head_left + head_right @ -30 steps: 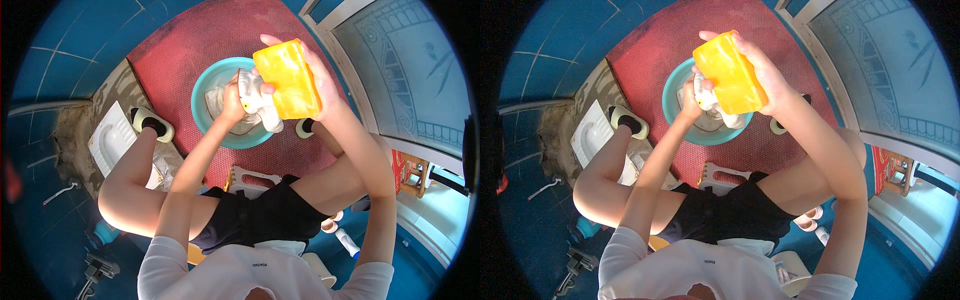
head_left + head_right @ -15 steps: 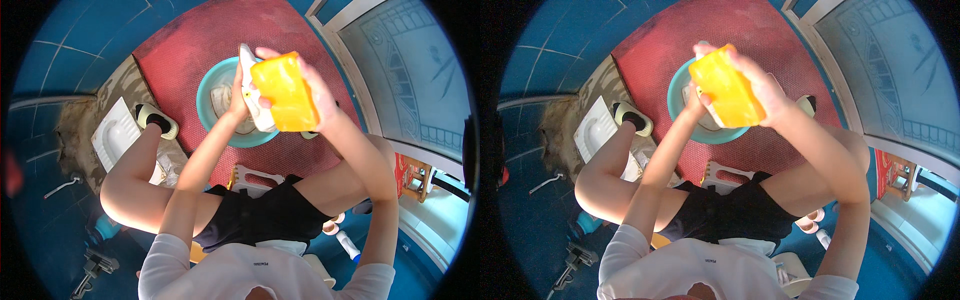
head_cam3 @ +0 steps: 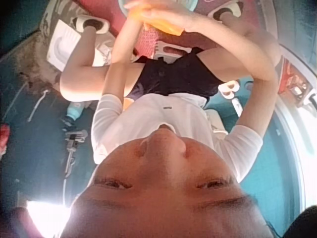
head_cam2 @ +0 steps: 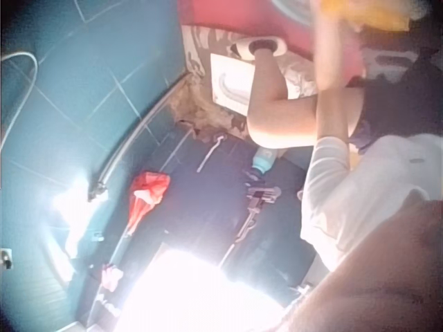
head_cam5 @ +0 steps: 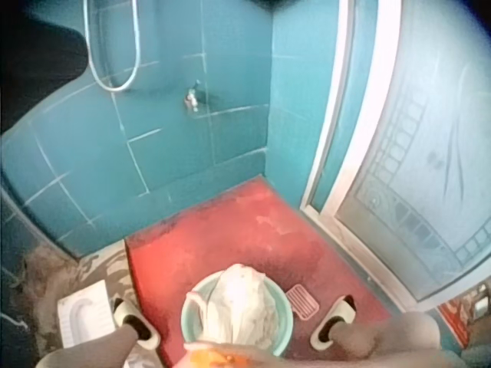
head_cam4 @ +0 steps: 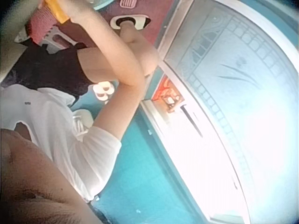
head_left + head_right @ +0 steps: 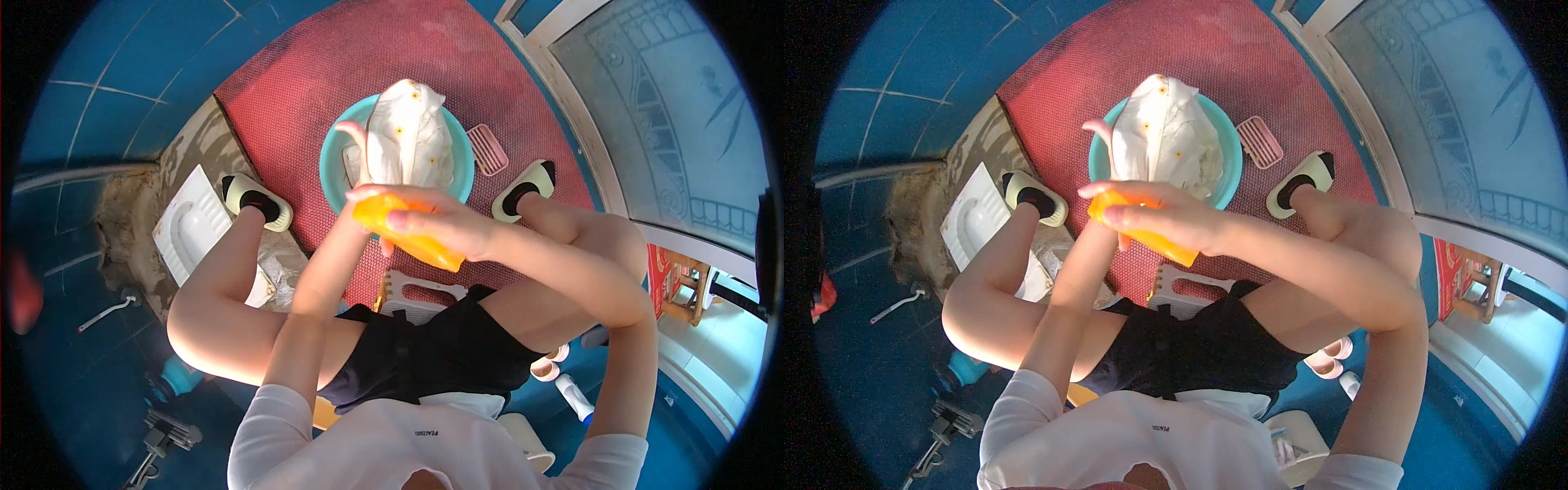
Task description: The person washes a garment by rinsing and scrubbing it in a basin of water, rubbing a bar of soap onto the fabric, and scrubbing the garment with both hands in the basin.
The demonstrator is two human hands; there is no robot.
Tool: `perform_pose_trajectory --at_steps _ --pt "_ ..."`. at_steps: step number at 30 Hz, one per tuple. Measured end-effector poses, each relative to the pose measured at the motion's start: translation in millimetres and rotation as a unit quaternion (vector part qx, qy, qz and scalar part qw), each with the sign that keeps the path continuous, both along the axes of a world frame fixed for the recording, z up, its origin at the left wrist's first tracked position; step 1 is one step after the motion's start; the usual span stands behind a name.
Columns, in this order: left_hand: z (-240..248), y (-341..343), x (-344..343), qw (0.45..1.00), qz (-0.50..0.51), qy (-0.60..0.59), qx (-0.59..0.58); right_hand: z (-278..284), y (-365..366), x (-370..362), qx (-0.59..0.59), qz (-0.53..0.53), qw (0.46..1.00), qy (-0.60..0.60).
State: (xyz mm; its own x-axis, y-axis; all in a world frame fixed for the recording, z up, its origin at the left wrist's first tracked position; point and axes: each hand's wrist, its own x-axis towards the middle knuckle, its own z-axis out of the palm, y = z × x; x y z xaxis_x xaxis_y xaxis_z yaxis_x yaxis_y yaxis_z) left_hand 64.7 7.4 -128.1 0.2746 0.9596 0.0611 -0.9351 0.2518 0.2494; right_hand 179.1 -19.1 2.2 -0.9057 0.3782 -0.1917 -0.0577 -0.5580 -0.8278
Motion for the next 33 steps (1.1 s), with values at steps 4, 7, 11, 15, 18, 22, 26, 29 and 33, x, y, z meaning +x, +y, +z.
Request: perform_pose_trajectory --at_steps 4,7,11,15,18,22,26,29,33 --pt "12 6 -4 0.998 -0.043 -0.033 -0.043 -3 -4 -5 -0.01 0.029 0.999 0.009" --pt "22 10 -1 0.991 -0.086 -0.068 -0.072 1 0 2 0.008 0.023 1.0 -0.005" --pt "35 4 -21 0.986 -0.096 -0.08 -0.106 10 4 2 0.013 0.067 0.996 -0.056" --pt "43 4 -26 0.98 -0.054 -0.14 -0.127 38 33 27 0.034 -0.071 0.984 -0.158" --pt "55 5 -18 0.983 -0.048 -0.118 -0.132 38 62 37 0.162 -0.324 0.926 -0.106" --pt "58 3 -10 0.981 -0.033 -0.127 -0.141 29 59 14 0.426 -0.321 0.842 -0.078" --pt "65 -10 4 0.961 -0.022 -0.247 -0.126 4 50 -2 0.777 -0.228 0.544 -0.217" --pt "72 -5 -10 0.981 -0.046 -0.169 -0.079 -12 13 -13 0.804 -0.18 0.553 -0.121" --pt "64 -12 3 0.926 -0.091 -0.365 -0.025 -3 31 -13 0.801 -0.216 0.518 -0.208"
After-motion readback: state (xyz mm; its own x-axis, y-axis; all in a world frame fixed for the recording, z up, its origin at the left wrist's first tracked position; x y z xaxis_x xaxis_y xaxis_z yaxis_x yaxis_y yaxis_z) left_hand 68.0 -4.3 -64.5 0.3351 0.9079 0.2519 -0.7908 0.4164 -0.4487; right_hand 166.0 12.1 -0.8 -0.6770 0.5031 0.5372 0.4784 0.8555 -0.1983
